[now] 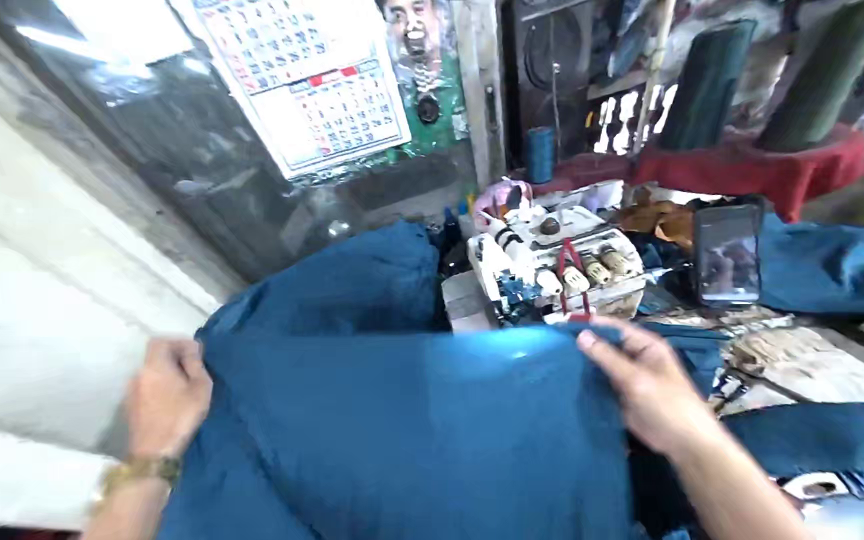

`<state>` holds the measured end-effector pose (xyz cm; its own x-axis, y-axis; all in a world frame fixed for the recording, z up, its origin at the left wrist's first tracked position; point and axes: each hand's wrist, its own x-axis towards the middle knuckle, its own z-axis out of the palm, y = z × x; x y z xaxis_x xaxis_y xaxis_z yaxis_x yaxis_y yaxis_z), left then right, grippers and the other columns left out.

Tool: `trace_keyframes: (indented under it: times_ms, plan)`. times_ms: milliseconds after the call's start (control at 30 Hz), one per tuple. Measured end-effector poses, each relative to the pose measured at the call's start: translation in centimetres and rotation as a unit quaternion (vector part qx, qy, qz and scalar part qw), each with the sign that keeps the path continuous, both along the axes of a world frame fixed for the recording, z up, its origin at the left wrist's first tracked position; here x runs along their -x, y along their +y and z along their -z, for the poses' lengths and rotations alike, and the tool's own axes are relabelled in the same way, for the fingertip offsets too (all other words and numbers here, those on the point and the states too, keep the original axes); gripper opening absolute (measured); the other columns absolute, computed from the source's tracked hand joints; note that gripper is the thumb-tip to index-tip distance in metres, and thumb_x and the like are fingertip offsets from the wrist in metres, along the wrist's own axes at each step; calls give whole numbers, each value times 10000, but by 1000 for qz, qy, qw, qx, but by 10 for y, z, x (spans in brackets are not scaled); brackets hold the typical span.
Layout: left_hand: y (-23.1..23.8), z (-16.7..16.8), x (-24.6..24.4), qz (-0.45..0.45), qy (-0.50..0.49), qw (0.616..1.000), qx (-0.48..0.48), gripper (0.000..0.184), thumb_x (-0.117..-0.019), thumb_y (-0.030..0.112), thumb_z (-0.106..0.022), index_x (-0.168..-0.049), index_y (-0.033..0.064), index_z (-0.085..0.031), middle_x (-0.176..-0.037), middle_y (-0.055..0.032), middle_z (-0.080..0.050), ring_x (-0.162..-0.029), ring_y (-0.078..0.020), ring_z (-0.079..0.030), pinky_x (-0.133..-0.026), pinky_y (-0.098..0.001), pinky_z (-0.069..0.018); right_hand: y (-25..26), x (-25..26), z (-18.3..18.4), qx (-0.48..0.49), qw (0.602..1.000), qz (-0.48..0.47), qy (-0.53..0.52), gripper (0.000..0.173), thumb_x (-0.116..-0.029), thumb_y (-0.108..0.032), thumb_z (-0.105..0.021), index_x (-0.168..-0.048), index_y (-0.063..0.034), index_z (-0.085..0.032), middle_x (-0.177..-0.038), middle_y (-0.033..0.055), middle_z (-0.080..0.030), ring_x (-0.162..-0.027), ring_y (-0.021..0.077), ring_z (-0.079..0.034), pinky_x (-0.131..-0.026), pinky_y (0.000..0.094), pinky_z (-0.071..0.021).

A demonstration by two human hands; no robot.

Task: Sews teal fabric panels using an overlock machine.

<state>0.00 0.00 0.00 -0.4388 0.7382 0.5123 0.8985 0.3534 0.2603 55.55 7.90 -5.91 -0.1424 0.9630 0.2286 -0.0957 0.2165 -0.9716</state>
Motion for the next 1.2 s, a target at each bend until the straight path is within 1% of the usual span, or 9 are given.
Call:
trace_keyframes:
  times_ms: [67, 167, 333, 400, 600, 767, 967, 1100, 1200]
  plan:
    - [-2, 83, 20, -19, -52, 997, 52, 449, -1100, 312, -413, -1296, -56, -580, -1138, -339, -646, -1053, -537, -636, -904, -743, -472, -1, 9, 57, 49, 998, -30, 27, 392, -988, -185, -662, -1378, -144, -640, -1315, 60, -683, -1075, 244, -698, -845, 426, -623]
    - [-2, 138, 29, -61, -53, 991, 102, 407, -1081, 328, -466, -1240, 8, -662, -1134, -310, -682, -1069, -538, -648, -895, -765, -462, -13, 16, 73, 58, 997, 6, 51, 491, -889, -96, -774, -1357, -106, -624, -1179, 129, -720, -986, 292, -727, -829, 432, -645]
    - [29, 85, -65, 105, -5, 994, -25, 355, -1056, 249, -514, -1241, -25, -643, -1143, -270, -670, -1055, -452, -657, -928, -680, -491, -16, 12, 58, -29, 999, 19, 9, 498, -921, -133, -747, -1400, -164, -614, -1098, 106, -746, -834, 278, -736, -701, 387, -648]
    - [38, 67, -142, 221, -3, 974, -45, 366, -1056, 321, -518, -1175, 27, -701, -1075, -169, -713, -1006, -333, -689, -896, -598, -536, -18, 14, 54, -60, 998, 14, -8, 528, -918, -129, -755, -1415, -195, -588, -1180, 77, -724, -835, 274, -742, -658, 387, -664]
    - [46, 51, -320, 507, -31, 861, -35, 162, -1017, 309, -611, -1020, 234, -754, -1014, 129, -696, -990, -37, -623, -896, -341, -503, -26, 13, 39, -138, 987, 58, -55, 399, -918, -215, -773, -1303, -186, -672, -879, 20, -728, -658, 176, -673, -603, 332, -617]
    - [47, 48, -333, 521, -41, 853, -3, 157, -1019, 304, -610, -1053, 247, -752, -1053, 137, -684, -1050, -34, -611, -926, -331, -509, -30, 7, 45, -123, 991, 31, -47, 534, -949, -90, -682, -1455, -199, -553, -1047, 41, -745, -837, 219, -730, -764, 388, -656]
    - [34, 46, -328, 502, -42, 864, 11, 173, -1023, 339, -601, -1069, 267, -752, -1069, 151, -681, -1051, -26, -603, -898, -328, -501, -30, 15, 38, -112, 992, 53, -25, 403, -939, -169, -731, -1330, -201, -643, -887, 39, -720, -700, 213, -694, -630, 359, -634]
    - [32, 46, -330, 506, -52, 861, 20, 179, -1026, 345, -599, -1079, 254, -743, -1061, 143, -680, -1049, -22, -613, -907, -324, -518, -34, 13, 41, -137, 987, 54, -58, 463, -973, -169, -697, -1423, -213, -598, -1178, -11, -732, -870, 179, -745, -777, 359, -668]
    - [32, 47, -335, 505, -60, 861, 24, 171, -1027, 354, -593, -1064, 277, -741, -1073, 163, -671, -1062, -18, -594, -910, -327, -491, -37, 16, 39, -150, 986, 67, -38, 464, -925, -169, -751, -1367, -210, -620, -968, 17, -748, -796, 212, -736, -718, 381, -664]
